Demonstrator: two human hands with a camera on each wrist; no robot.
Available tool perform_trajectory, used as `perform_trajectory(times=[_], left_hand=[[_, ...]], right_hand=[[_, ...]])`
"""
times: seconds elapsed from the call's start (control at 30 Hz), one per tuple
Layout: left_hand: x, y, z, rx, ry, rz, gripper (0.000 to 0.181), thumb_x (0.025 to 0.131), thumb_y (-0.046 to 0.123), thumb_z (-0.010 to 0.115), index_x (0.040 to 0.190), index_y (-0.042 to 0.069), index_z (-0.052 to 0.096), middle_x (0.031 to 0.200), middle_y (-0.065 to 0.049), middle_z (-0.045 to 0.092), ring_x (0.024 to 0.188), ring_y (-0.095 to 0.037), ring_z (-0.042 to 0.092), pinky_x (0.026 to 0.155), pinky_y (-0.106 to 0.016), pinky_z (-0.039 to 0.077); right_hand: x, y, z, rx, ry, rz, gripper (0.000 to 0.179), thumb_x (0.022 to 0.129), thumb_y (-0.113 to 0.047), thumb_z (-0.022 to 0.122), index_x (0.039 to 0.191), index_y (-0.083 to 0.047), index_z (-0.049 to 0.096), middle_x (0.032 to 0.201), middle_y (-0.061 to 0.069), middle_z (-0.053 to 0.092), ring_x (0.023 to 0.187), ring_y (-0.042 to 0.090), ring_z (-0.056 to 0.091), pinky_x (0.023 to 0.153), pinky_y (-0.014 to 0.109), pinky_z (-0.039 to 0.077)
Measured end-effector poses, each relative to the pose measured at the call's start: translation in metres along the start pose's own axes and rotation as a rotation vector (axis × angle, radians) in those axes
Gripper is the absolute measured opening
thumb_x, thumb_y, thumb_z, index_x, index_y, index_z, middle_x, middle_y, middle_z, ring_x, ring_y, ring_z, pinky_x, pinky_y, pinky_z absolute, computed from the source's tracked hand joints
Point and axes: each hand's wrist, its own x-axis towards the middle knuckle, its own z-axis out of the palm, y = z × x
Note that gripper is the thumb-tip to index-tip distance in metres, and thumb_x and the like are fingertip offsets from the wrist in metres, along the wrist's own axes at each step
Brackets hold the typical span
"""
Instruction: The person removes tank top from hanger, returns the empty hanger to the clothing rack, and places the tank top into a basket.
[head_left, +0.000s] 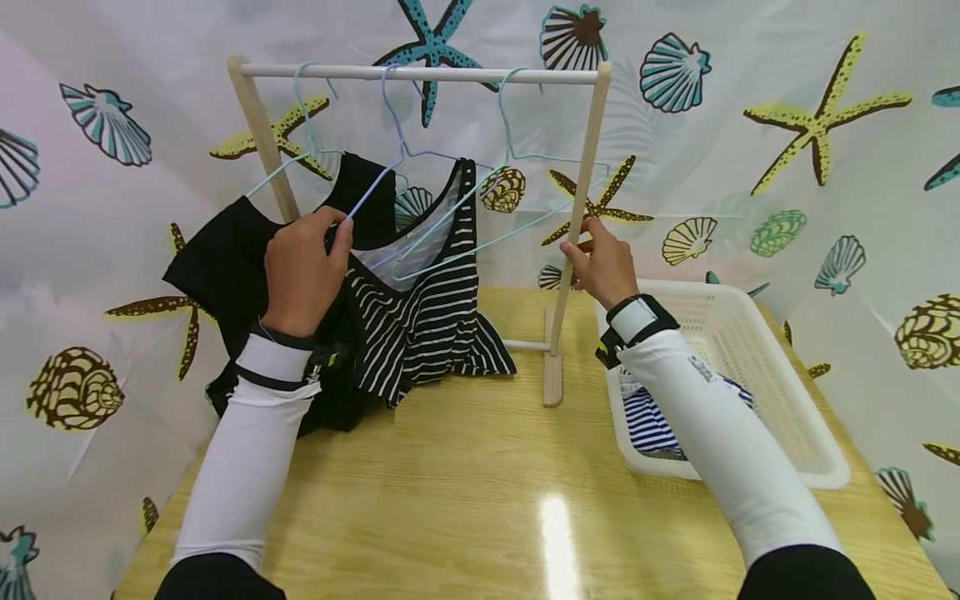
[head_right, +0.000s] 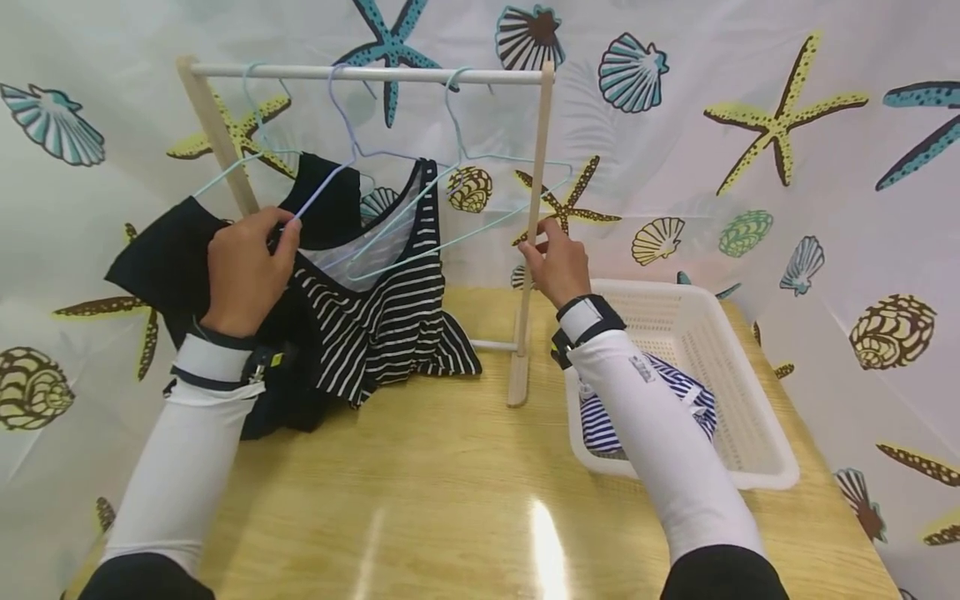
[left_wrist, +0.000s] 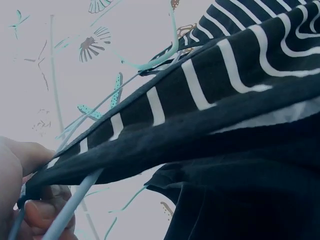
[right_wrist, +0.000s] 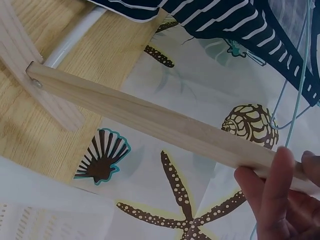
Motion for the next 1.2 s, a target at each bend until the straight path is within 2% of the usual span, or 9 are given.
perform_trajectory(times=[0.2, 0.37, 0.7, 1.0, 1.2], left_hand=[[0.000, 0.001, 0.001, 0.011, 0.020, 0.020, 0.032, 0.099, 0.025, 0.054, 0.103, -0.003, 0.069, 0.089, -0.020, 0.069, 0.081, -0.038, 0.065, 0.068, -0.050, 0.048], [0.003, 0.002, -0.002, 0.022, 0.061, 0.045, 0.032, 0.099, 0.025, 0.055, 0.102, -0.004, 0.069, 0.091, -0.021, 0.069, 0.084, -0.038, 0.066, 0.070, -0.052, 0.048], [0.006, 0.006, -0.008, 0.008, 0.122, 0.039, 0.034, 0.099, 0.026, 0.053, 0.101, -0.004, 0.069, 0.092, -0.020, 0.069, 0.080, -0.036, 0.065, 0.066, -0.049, 0.047], [0.001, 0.011, -0.021, 0.011, 0.148, 0.050, 0.035, 0.099, 0.026, 0.053, 0.100, -0.005, 0.068, 0.095, -0.021, 0.069, 0.083, -0.036, 0.064, 0.069, -0.049, 0.048], [-0.008, 0.017, -0.036, 0.020, 0.165, 0.061, 0.035, 0.099, 0.027, 0.053, 0.100, -0.005, 0.068, 0.096, -0.021, 0.069, 0.082, -0.036, 0.064, 0.067, -0.051, 0.048]], right_hand=[[-0.001, 0.002, -0.001, 0.016, -0.008, 0.000, 0.032, 0.096, -0.026, 0.060, 0.120, -0.006, 0.052, 0.104, 0.023, 0.068, 0.081, 0.037, 0.069, 0.051, 0.029, 0.054], [-0.001, 0.002, -0.003, 0.030, -0.013, -0.007, 0.033, 0.097, -0.024, 0.060, 0.122, -0.005, 0.051, 0.104, 0.024, 0.067, 0.079, 0.038, 0.069, 0.051, 0.030, 0.054], [-0.002, 0.002, -0.005, 0.056, -0.019, -0.012, 0.035, 0.096, -0.023, 0.061, 0.124, -0.005, 0.051, 0.105, 0.024, 0.067, 0.079, 0.039, 0.069, 0.049, 0.028, 0.053], [-0.002, 0.002, -0.003, 0.074, -0.009, -0.012, 0.034, 0.096, -0.022, 0.061, 0.124, -0.005, 0.052, 0.104, 0.023, 0.067, 0.080, 0.035, 0.069, 0.050, 0.029, 0.054], [-0.001, 0.001, -0.002, 0.078, -0.012, -0.004, 0.035, 0.096, -0.022, 0.062, 0.124, -0.005, 0.052, 0.105, 0.023, 0.067, 0.080, 0.035, 0.070, 0.049, 0.029, 0.054]])
